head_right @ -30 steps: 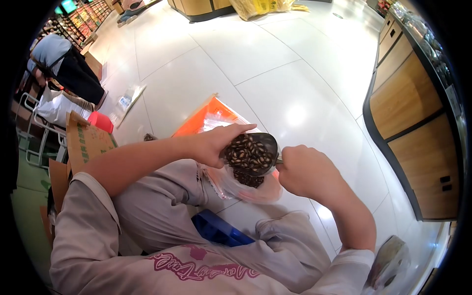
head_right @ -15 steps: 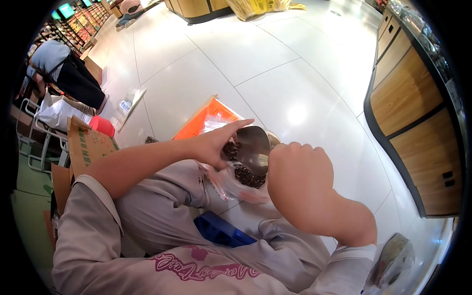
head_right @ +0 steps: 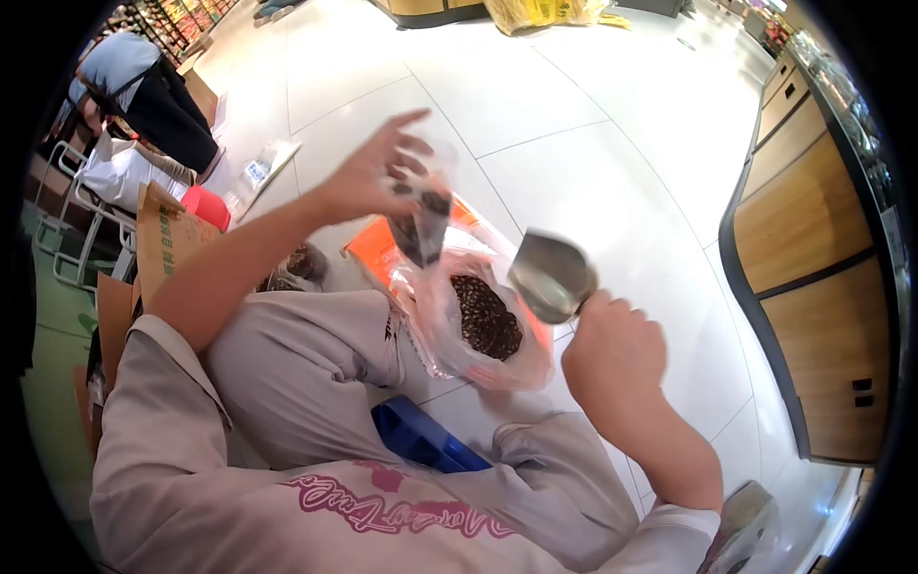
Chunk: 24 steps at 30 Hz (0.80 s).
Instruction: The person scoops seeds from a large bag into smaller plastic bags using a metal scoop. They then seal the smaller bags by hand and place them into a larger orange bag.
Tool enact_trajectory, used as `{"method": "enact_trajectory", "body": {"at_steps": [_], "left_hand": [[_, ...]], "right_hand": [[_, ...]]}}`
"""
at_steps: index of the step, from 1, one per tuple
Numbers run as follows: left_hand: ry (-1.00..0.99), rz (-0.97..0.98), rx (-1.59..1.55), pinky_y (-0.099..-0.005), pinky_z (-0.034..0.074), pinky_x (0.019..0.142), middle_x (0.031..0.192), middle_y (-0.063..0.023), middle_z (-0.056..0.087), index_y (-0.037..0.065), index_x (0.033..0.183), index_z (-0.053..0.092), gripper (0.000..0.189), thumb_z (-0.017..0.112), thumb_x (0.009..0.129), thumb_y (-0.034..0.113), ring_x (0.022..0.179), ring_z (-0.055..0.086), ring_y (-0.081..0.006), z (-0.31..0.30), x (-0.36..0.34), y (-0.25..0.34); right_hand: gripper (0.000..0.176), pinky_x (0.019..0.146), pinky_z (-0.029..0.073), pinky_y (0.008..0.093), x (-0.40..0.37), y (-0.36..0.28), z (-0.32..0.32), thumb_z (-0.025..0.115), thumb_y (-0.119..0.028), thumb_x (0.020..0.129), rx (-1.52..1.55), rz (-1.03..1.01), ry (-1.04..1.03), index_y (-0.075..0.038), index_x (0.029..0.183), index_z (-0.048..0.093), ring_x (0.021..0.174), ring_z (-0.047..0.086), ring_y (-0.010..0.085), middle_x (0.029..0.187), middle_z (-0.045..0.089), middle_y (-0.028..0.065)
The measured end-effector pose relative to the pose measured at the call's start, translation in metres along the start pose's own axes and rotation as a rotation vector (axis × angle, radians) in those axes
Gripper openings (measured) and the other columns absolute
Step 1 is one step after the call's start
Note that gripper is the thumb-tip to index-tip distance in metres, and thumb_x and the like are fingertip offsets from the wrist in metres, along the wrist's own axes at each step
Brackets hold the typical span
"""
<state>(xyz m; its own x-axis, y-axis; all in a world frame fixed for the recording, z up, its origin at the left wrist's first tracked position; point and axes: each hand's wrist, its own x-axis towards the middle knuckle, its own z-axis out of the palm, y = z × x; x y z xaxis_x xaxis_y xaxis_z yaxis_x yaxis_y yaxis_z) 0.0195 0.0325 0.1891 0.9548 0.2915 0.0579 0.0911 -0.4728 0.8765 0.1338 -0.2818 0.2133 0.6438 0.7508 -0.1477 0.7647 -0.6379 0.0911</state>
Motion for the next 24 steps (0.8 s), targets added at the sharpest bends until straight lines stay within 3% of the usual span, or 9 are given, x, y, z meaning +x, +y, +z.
{"method": "enact_trajectory", "body": {"at_steps": [3, 7, 10, 12, 13, 14, 17, 20, 24], "left_hand": [[0.074, 0.046, 0.02, -0.0346, 0.043, 0.094, 0.125, -0.0109, 0.047, 0.017, 0.15, 0.022, 0.101, 0.077, 0.066, 0.005, 0.108, 0.052, -0.0208, -0.041, -0.025, 0.01], [0.226, 0.07, -0.023, -0.0344, 0.042, 0.095, 0.124, -0.0092, 0.048, 0.013, 0.148, 0.026, 0.098, 0.076, 0.065, 0.003, 0.109, 0.052, -0.0197, -0.062, -0.09, -0.038], [0.479, 0.037, 0.052, -0.0325, 0.041, 0.095, 0.122, -0.0063, 0.05, 0.01, 0.142, 0.037, 0.088, 0.074, 0.064, 0.004, 0.109, 0.052, -0.0173, -0.042, -0.141, -0.073], [0.551, -0.059, 0.123, -0.0336, 0.042, 0.095, 0.12, -0.0075, 0.053, 0.011, 0.138, 0.042, 0.081, 0.073, 0.064, 0.003, 0.11, 0.053, -0.0188, -0.025, -0.172, -0.107], [0.595, -0.198, 0.024, -0.0346, 0.043, 0.096, 0.121, -0.0073, 0.053, 0.011, 0.135, 0.044, 0.079, 0.074, 0.063, 0.003, 0.109, 0.054, -0.0193, -0.012, -0.184, -0.115], [0.6, -0.186, 0.064, -0.0345, 0.043, 0.097, 0.122, -0.007, 0.053, 0.01, 0.134, 0.046, 0.077, 0.076, 0.062, 0.002, 0.11, 0.054, -0.0195, -0.005, -0.202, -0.143], [0.721, -0.209, -0.01, -0.0329, 0.044, 0.095, 0.119, -0.0062, 0.055, 0.009, 0.13, 0.049, 0.072, 0.078, 0.064, 0.003, 0.109, 0.055, -0.0201, 0.027, -0.244, -0.204], [0.838, -0.357, -0.194, -0.0314, 0.044, 0.092, 0.119, -0.008, 0.056, 0.008, 0.122, 0.055, 0.055, 0.073, 0.071, 0.003, 0.107, 0.056, -0.0199, 0.051, -0.282, -0.259], [0.925, -0.405, -0.213, -0.0312, 0.045, 0.091, 0.118, -0.008, 0.056, 0.008, 0.122, 0.055, 0.053, 0.073, 0.072, 0.003, 0.107, 0.056, -0.0197, 0.072, -0.302, -0.27]], "right_hand": [[0.016, 0.072, 0.053, 0.0469, 0.017, -0.005, 0.055, 0.053, -0.009, 0.079, 0.091, -0.073, -0.273, 0.0, 0.089, 0.063, 0.082, 0.067, 0.0376, 0.088, 0.068, 0.0213], [0.022, 0.078, 0.054, 0.0451, 0.036, -0.019, 0.137, 0.054, -0.01, 0.076, 0.145, -0.148, -0.552, 0.0, 0.092, 0.065, 0.09, 0.067, 0.0374, 0.095, 0.068, 0.0229], [0.024, 0.078, 0.054, 0.0456, 0.039, -0.029, 0.193, 0.054, -0.01, 0.076, 0.209, -0.096, -0.467, 0.001, 0.094, 0.065, 0.091, 0.067, 0.0368, 0.095, 0.068, 0.0235], [0.029, 0.081, 0.053, 0.0466, 0.05, -0.032, 0.211, 0.053, -0.01, 0.077, 0.242, -0.101, -0.541, 0.004, 0.101, 0.063, 0.093, 0.066, 0.0395, 0.094, 0.068, 0.0249], [0.033, 0.085, 0.051, 0.0466, 0.056, -0.031, 0.23, 0.054, -0.011, 0.078, 0.295, -0.182, -0.569, 0.004, 0.107, 0.061, 0.096, 0.065, 0.0407, 0.096, 0.067, 0.0259], [0.037, 0.088, 0.05, 0.0466, 0.063, -0.03, 0.247, 0.054, -0.012, 0.079, 0.35, -0.263, -0.594, 0.004, 0.112, 0.06, 0.098, 0.063, 0.042, 0.099, 0.066, 0.027], [0.042, 0.089, 0.05, 0.0457, 0.067, -0.028, 0.29, 0.054, -0.015, 0.08, 0.545, -0.254, -0.526, 0.006, 0.116, 0.058, 0.1, 0.063, 0.0422, 0.105, 0.065, 0.028], [0.044, 0.096, 0.045, 0.046, 0.062, -0.037, 0.293, 0.054, -0.015, 0.08, 0.524, -0.138, -0.53, 0.002, 0.12, 0.056, 0.108, 0.06, 0.0406, 0.113, 0.062, 0.0288], [0.045, 0.092, 0.047, 0.0433, 0.064, -0.053, 0.275, 0.053, -0.025, 0.086, 0.429, -0.02, -0.669, -0.004, 0.125, 0.053, 0.109, 0.061, 0.0351, 0.115, 0.062, 0.0246]]}}
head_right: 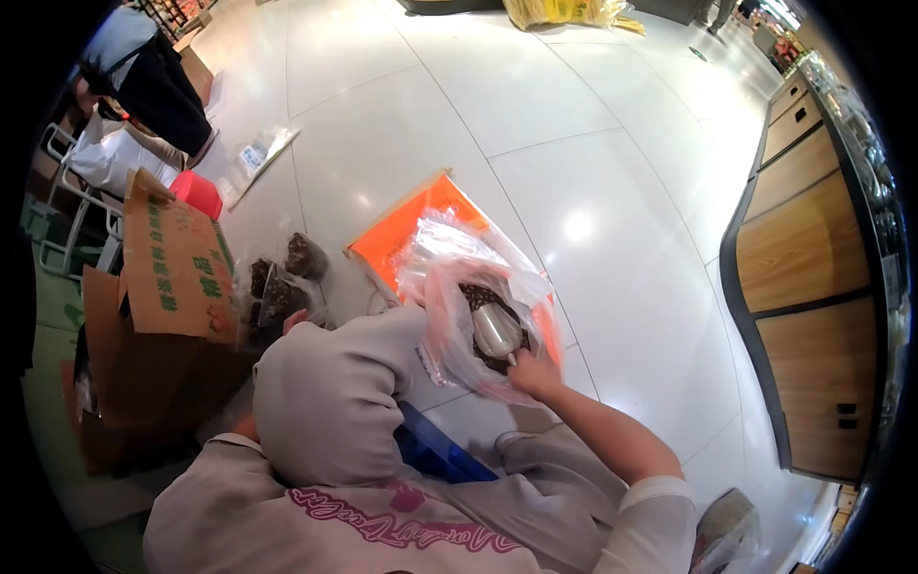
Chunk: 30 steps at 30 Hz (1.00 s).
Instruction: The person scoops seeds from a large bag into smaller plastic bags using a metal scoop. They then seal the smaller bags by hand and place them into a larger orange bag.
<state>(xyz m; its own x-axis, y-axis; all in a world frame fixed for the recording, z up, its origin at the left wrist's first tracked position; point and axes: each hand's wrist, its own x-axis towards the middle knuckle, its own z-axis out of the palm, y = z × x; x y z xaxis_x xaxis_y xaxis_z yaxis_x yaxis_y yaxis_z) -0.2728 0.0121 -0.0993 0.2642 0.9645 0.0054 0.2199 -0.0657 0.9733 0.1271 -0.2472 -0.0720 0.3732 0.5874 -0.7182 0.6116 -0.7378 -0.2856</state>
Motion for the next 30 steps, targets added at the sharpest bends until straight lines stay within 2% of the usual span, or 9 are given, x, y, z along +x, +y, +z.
{"method": "enact_trajectory", "body": {"at_steps": [3, 5, 6, 8, 10, 15, 17, 24, 30], "left_hand": [[0.028, -0.016, 0.022, -0.031, 0.045, 0.091, 0.118, -0.008, 0.057, 0.007, 0.121, 0.056, 0.052, 0.072, 0.072, 0.003, 0.106, 0.057, -0.0195, -0.011, -0.019, 0.001], [0.048, -0.017, 0.039, -0.0308, 0.045, 0.09, 0.117, -0.008, 0.057, 0.007, 0.12, 0.056, 0.051, 0.072, 0.072, 0.002, 0.106, 0.057, -0.0194, -0.019, -0.028, 0.003], [0.055, -0.018, 0.049, -0.0308, 0.045, 0.09, 0.117, -0.008, 0.057, 0.007, 0.12, 0.056, 0.05, 0.072, 0.073, 0.002, 0.106, 0.057, -0.0194, -0.022, -0.031, 0.004], [0.067, -0.02, 0.068, -0.0306, 0.045, 0.09, 0.117, -0.008, 0.057, 0.007, 0.12, 0.056, 0.049, 0.071, 0.073, 0.002, 0.106, 0.057, -0.0192, -0.031, -0.037, 0.007], [0.081, -0.024, 0.079, -0.0305, 0.045, 0.089, 0.116, -0.0081, 0.057, 0.007, 0.119, 0.057, 0.049, 0.071, 0.073, 0.002, 0.106, 0.057, -0.0191, -0.038, -0.041, 0.009], [0.091, -0.015, 0.106, -0.0302, 0.045, 0.088, 0.115, -0.0081, 0.058, 0.007, 0.118, 0.057, 0.046, 0.07, 0.074, 0.002, 0.105, 0.057, -0.0188, -0.044, -0.047, 0.012], [0.101, -0.008, 0.116, -0.0301, 0.045, 0.088, 0.115, -0.0081, 0.058, 0.007, 0.118, 0.058, 0.045, 0.07, 0.074, 0.002, 0.105, 0.057, -0.0187, -0.048, -0.048, 0.013], [0.113, 0.031, 0.134, -0.0296, 0.046, 0.087, 0.114, -0.0081, 0.059, 0.006, 0.116, 0.058, 0.042, 0.069, 0.076, 0.002, 0.104, 0.058, -0.0183, -0.046, -0.039, 0.012], [0.14, 0.097, 0.157, -0.0292, 0.046, 0.086, 0.112, -0.0081, 0.06, 0.006, 0.115, 0.059, 0.039, 0.068, 0.077, 0.002, 0.103, 0.058, -0.0179, -0.024, -0.027, 0.003]], "right_hand": [[0.049, 0.087, 0.049, 0.043, 0.004, -0.004, 0.007, 0.053, -0.027, 0.086, -0.035, -0.028, 0.01, -0.004, 0.129, 0.045, 0.107, 0.062, 0.0332, 0.113, 0.063, 0.0243], [0.051, 0.084, 0.049, 0.0443, 0.003, -0.014, 0.001, 0.054, -0.026, 0.085, 0.239, 0.01, -0.112, -0.003, 0.128, 0.041, 0.103, 0.063, 0.0357, 0.113, 0.062, 0.0267], [0.051, 0.084, 0.049, 0.0443, 0.019, -0.002, 0.017, 0.054, -0.026, 0.085, 0.246, 0.01, -0.112, -0.003, 0.128, 0.041, 0.103, 0.063, 0.0357, 0.113, 0.062, 0.0267], [0.048, 0.082, 0.049, 0.0476, 0.061, 0.032, 0.064, 0.055, -0.024, 0.083, 0.337, -0.075, -0.036, -0.002, 0.124, 0.041, 0.097, 0.064, 0.04, 0.11, 0.062, 0.0297], [0.047, 0.083, 0.049, 0.0486, 0.059, 0.035, 0.067, 0.056, -0.023, 0.083, 0.302, -0.108, 0.003, -0.001, 0.122, 0.042, 0.095, 0.064, 0.0414, 0.109, 0.062, 0.0304], [0.042, 0.087, 0.047, 0.0515, 0.024, 0.009, 0.025, 0.055, -0.021, 0.082, 0.2, -0.123, 0.087, 0.004, 0.115, 0.047, 0.093, 0.064, 0.044, 0.104, 0.063, 0.0312], [0.039, 0.089, 0.047, 0.0505, -0.004, -0.011, -0.007, 0.055, -0.022, 0.082, 0.032, -0.04, 0.088, 0.005, 0.11, 0.052, 0.097, 0.063, 0.0441, 0.103, 0.063, 0.0313], [0.039, 0.09, 0.047, 0.0493, 0.003, 0.005, -0.003, 0.055, -0.023, 0.082, 0.104, -0.103, 0.142, 0.008, 0.106, 0.056, 0.098, 0.062, 0.0439, 0.102, 0.064, 0.0308], [0.041, 0.091, 0.047, 0.0473, -0.005, 0.013, -0.004, 0.053, -0.021, 0.083, 0.132, -0.18, 0.083, 0.006, 0.113, 0.058, 0.102, 0.061, 0.0439, 0.106, 0.063, 0.0306]]}}
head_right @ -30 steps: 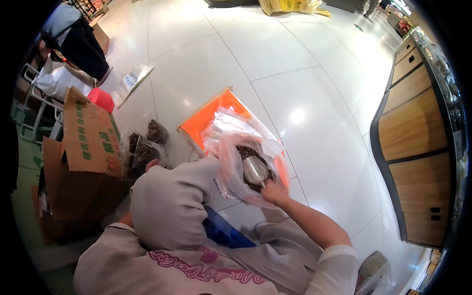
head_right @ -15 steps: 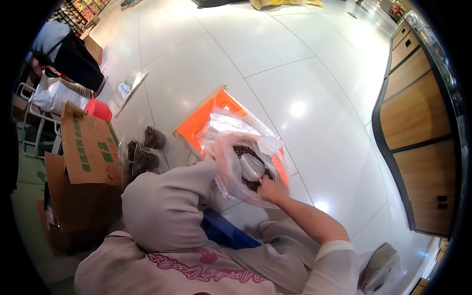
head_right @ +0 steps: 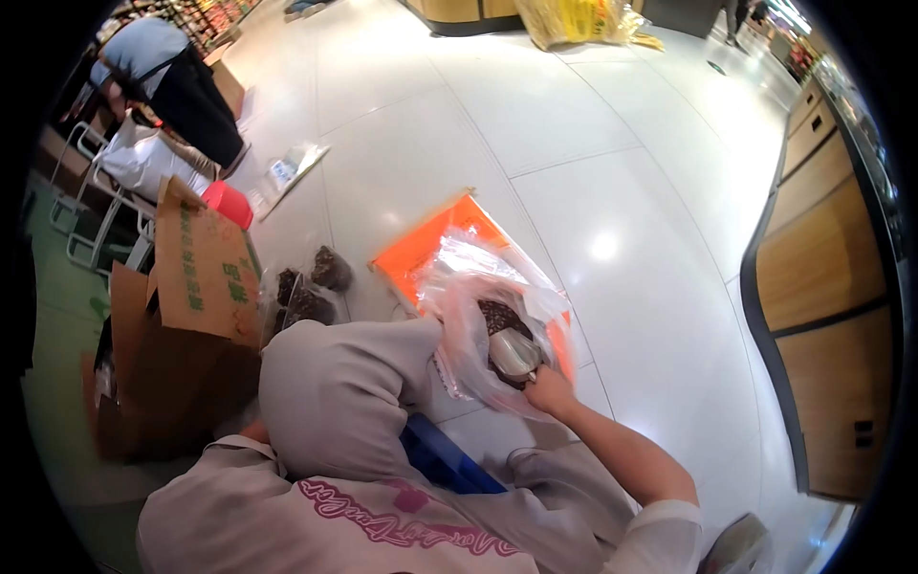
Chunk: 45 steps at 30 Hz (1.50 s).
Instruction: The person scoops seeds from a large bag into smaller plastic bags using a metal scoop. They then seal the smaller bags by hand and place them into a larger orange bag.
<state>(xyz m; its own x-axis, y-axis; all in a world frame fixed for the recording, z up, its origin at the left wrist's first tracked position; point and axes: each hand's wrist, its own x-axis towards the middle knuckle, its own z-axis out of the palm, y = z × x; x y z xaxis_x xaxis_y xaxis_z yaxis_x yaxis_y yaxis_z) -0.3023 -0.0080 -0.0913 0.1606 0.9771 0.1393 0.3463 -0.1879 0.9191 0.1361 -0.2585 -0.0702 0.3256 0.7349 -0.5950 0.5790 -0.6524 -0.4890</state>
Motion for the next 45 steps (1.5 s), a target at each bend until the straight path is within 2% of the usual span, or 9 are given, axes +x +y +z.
{"method": "enact_trajectory", "body": {"at_steps": [9, 15, 22, 26, 29, 31, 36, 38, 45], "left_hand": [[-0.024, 0.293, 0.233, -0.0286, 0.046, 0.084, 0.111, -0.0082, 0.061, 0.006, 0.113, 0.06, 0.035, 0.067, 0.078, 0.002, 0.102, 0.058, -0.0174, -0.005, 0.045, -0.003], [-0.201, 0.288, 0.449, -0.0259, 0.047, 0.075, 0.097, -0.0071, 0.064, 0.003, 0.105, 0.064, 0.022, 0.062, 0.083, 0.001, 0.091, 0.06, -0.0137, 0.011, 0.097, 0.163], [-1.01, -0.006, 0.24, -0.0291, 0.05, 0.066, 0.093, -0.0085, 0.065, -0.002, 0.106, 0.063, 0.03, 0.064, 0.085, 0.018, 0.078, 0.061, -0.0142, 0.141, 0.153, 0.261], [-1.384, -0.321, 0.627, -0.0307, 0.053, 0.075, 0.102, -0.0139, 0.064, -0.005, 0.116, 0.059, 0.05, 0.055, 0.093, 0.039, 0.089, 0.063, -0.0207, 0.224, 0.138, 0.253], [-1.393, -0.311, 0.984, -0.038, 0.051, 0.088, 0.12, -0.0202, 0.058, -0.005, 0.129, 0.051, 0.067, 0.044, 0.095, 0.053, 0.104, 0.06, -0.0296, 0.264, 0.124, 0.217], [-0.961, -0.201, 0.877, -0.0439, 0.042, 0.101, 0.137, -0.0229, 0.047, -0.005, 0.137, 0.04, 0.075, 0.036, 0.096, 0.057, 0.121, 0.051, -0.0352, 0.299, 0.121, 0.142], [-1.111, -0.144, 0.491, -0.0443, 0.033, 0.109, 0.143, -0.0267, 0.04, -0.005, 0.14, 0.038, 0.08, 0.036, 0.095, 0.061, 0.13, 0.043, -0.0399, 0.327, 0.147, 0.065], [-1.609, -0.667, 0.123, -0.0425, 0.033, 0.109, 0.142, -0.0213, 0.045, -0.003, 0.138, 0.042, 0.077, 0.039, 0.095, 0.061, 0.132, 0.042, -0.0336, 0.342, 0.159, 0.049], [-1.522, -0.26, 0.234, -0.0364, 0.042, 0.097, 0.122, -0.0134, 0.06, 0.005, 0.124, 0.06, 0.057, 0.056, 0.092, 0.051, 0.11, 0.055, -0.0239, 0.338, 0.136, 0.077]], "right_hand": [[0.043, 0.093, 0.046, 0.0472, -0.008, 0.006, 0.002, 0.054, -0.022, 0.086, -0.02, -0.016, -0.009, 0.003, 0.122, 0.053, 0.106, 0.059, 0.0435, 0.113, 0.061, 0.0299], [0.047, 0.085, 0.05, 0.0456, 0.023, 0.005, 0.028, 0.057, -0.024, 0.089, 0.129, 0.058, 0.06, 0.01, 0.12, 0.047, 0.099, 0.063, 0.0417, 0.107, 0.063, 0.0299], [0.041, 0.083, 0.051, 0.0464, 0.029, -0.007, 0.023, 0.055, -0.022, 0.088, 0.007, 0.108, -0.252, 0.009, 0.114, 0.054, 0.094, 0.066, 0.0397, 0.103, 0.064, 0.0289], [0.045, 0.085, 0.049, 0.0492, -0.018, -0.043, -0.027, 0.058, -0.025, 0.086, -0.15, -0.049, -0.137, 0.007, 0.117, 0.055, 0.097, 0.063, 0.0426, 0.107, 0.064, 0.0263], [0.053, 0.091, 0.046, 0.0507, -0.009, -0.027, -0.038, 0.057, -0.032, 0.087, -0.139, -0.377, 0.559, 0.006, 0.124, 0.051, 0.107, 0.057, 0.0464, 0.119, 0.057, 0.03], [0.06, 0.09, 0.046, 0.0503, 0.013, -0.009, -0.043, 0.055, -0.042, 0.089, -0.115, -0.141, 0.745, 0.006, 0.125, 0.048, 0.109, 0.056, 0.0458, 0.126, 0.051, 0.032], [0.08, 0.091, 0.045, 0.048, 0.064, 0.053, -0.033, 0.052, -0.062, 0.086, 0.475, 0.375, 0.246, 0.008, 0.124, 0.05, 0.109, 0.059, 0.042, 0.119, 0.057, 0.0323], [0.067, 0.084, 0.048, 0.0471, 0.059, 0.056, -0.03, 0.051, -0.054, 0.09, 0.519, 0.218, 0.127, 0.007, 0.116, 0.055, 0.099, 0.063, 0.0414, 0.108, 0.063, 0.0306], [0.029, 0.06, 0.049, 0.0386, 0.081, 0.113, 0.0, 0.056, -0.024, 0.09, 0.349, 0.113, 0.617, 0.003, 0.083, 0.063, 0.063, 0.063, 0.0284, 0.068, 0.063, 0.0169]]}}
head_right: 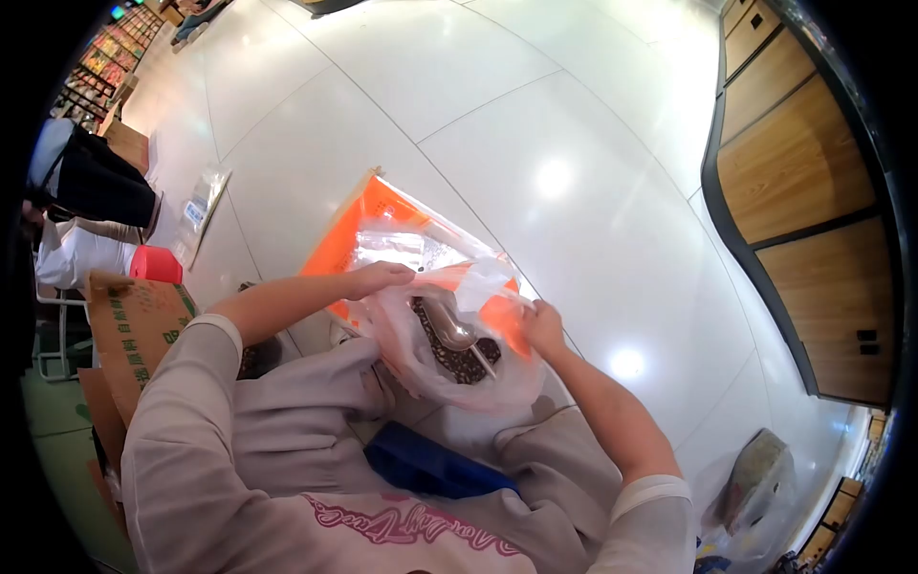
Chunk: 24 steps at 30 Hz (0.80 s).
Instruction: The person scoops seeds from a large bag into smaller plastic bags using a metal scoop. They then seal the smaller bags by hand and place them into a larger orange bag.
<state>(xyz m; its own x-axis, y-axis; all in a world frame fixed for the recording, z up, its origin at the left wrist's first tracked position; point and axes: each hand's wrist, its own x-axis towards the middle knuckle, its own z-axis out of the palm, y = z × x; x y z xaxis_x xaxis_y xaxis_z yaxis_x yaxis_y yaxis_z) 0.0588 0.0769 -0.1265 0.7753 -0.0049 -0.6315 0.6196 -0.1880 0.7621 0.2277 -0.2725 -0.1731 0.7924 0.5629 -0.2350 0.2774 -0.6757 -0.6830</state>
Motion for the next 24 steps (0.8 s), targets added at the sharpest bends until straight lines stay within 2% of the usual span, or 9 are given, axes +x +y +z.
{"method": "enact_trajectory", "body": {"at_steps": [5, 7, 9, 11, 14, 17, 19, 22, 24], "left_hand": [[0.013, -0.009, 0.219, -0.0327, 0.043, 0.094, 0.106, -0.0096, 0.064, 0.002, 0.119, 0.061, 0.044, 0.054, 0.095, 0.039, 0.103, 0.057, -0.0191, 0.002, 0.001, 0.0], [0.017, -0.014, 0.279, -0.0336, 0.045, 0.091, 0.102, -0.0093, 0.064, 0.002, 0.115, 0.063, 0.043, 0.055, 0.095, 0.039, 0.099, 0.057, -0.0188, 0.002, 0.007, -0.006], [0.229, 0.159, 0.189, -0.032, 0.046, 0.073, 0.081, -0.007, 0.06, 0.004, 0.092, 0.064, 0.038, 0.054, 0.094, 0.041, 0.079, 0.055, -0.0147, 0.004, 0.01, -0.011], [0.188, 0.085, 0.089, -0.0318, 0.045, 0.069, 0.079, -0.006, 0.058, 0.004, 0.09, 0.064, 0.034, 0.054, 0.094, 0.036, 0.075, 0.054, -0.0143, -0.01, 0.016, -0.005], [0.13, 0.023, -0.038, -0.0307, 0.044, 0.065, 0.077, -0.005, 0.057, 0.003, 0.091, 0.064, 0.025, 0.054, 0.093, 0.026, 0.071, 0.053, -0.0137, -0.023, 0.024, 0.002], [0.214, 0.051, -0.113, -0.03, 0.044, 0.065, 0.077, -0.0056, 0.059, 0.001, 0.097, 0.065, 0.021, 0.054, 0.09, 0.017, 0.071, 0.054, -0.0144, -0.012, 0.02, 0.015], [0.268, 0.156, 0.084, -0.0315, 0.046, 0.067, 0.081, -0.0089, 0.062, -0.001, 0.1, 0.065, 0.023, 0.055, 0.09, 0.017, 0.075, 0.056, -0.0163, -0.009, 0.022, 0.02], [0.44, 0.348, 0.261, -0.0318, 0.047, 0.076, 0.095, -0.0119, 0.066, -0.004, 0.112, 0.061, 0.033, 0.058, 0.091, 0.021, 0.083, 0.06, -0.0181, 0.0, 0.012, 0.038], [0.359, 0.245, 0.251, -0.0333, 0.048, 0.078, 0.096, -0.0137, 0.067, -0.004, 0.11, 0.063, 0.036, 0.061, 0.089, 0.024, 0.086, 0.061, -0.0208, 0.006, -0.011, 0.074]], "right_hand": [[0.024, 0.038, 0.038, 0.0299, 0.014, 0.005, -0.023, 0.057, -0.021, 0.09, 0.189, 0.204, -0.099, 0.0, 0.082, 0.065, 0.042, 0.047, 0.0117, 0.057, 0.055, 0.0043], [0.032, 0.068, 0.051, 0.0376, 0.01, -0.016, -0.036, 0.061, -0.024, 0.085, 0.22, 0.367, -0.226, 0.005, 0.093, 0.068, 0.073, 0.066, 0.0244, 0.079, 0.068, 0.019], [0.035, 0.069, 0.051, 0.0365, 0.007, -0.014, -0.027, 0.061, -0.027, 0.085, 0.368, 0.396, -0.263, 0.006, 0.095, 0.067, 0.075, 0.066, 0.0231, 0.082, 0.068, 0.0188], [0.038, 0.069, 0.05, 0.0354, 0.002, -0.014, -0.021, 0.062, -0.03, 0.086, 0.514, 0.422, -0.305, 0.007, 0.097, 0.065, 0.077, 0.066, 0.0217, 0.085, 0.068, 0.0187], [0.049, 0.073, 0.05, 0.0351, -0.022, -0.062, -0.038, 0.067, -0.036, 0.083, 0.379, 0.287, -0.261, 0.008, 0.104, 0.06, 0.084, 0.065, 0.0241, 0.093, 0.066, 0.0189], [0.057, 0.074, 0.05, 0.0387, -0.047, -0.102, -0.044, 0.072, -0.039, 0.079, 0.129, -0.081, -0.067, 0.007, 0.109, 0.055, 0.086, 0.063, 0.0299, 0.096, 0.063, 0.02], [0.06, 0.074, 0.05, 0.0442, -0.059, -0.121, -0.046, 0.076, -0.036, 0.074, -0.238, -0.412, 0.036, 0.005, 0.11, 0.052, 0.089, 0.061, 0.0369, 0.097, 0.061, 0.0211], [0.038, 0.074, 0.049, 0.0479, -0.068, -0.122, -0.038, 0.067, -0.017, 0.079, -0.164, -0.197, -0.139, 0.004, 0.107, 0.05, 0.084, 0.06, 0.0428, 0.09, 0.061, 0.0245], [0.032, 0.075, 0.049, 0.0473, -0.071, -0.126, -0.043, 0.063, -0.009, 0.081, -0.139, -0.121, -0.211, 0.005, 0.106, 0.049, 0.081, 0.06, 0.0425, 0.086, 0.061, 0.0247]]}}
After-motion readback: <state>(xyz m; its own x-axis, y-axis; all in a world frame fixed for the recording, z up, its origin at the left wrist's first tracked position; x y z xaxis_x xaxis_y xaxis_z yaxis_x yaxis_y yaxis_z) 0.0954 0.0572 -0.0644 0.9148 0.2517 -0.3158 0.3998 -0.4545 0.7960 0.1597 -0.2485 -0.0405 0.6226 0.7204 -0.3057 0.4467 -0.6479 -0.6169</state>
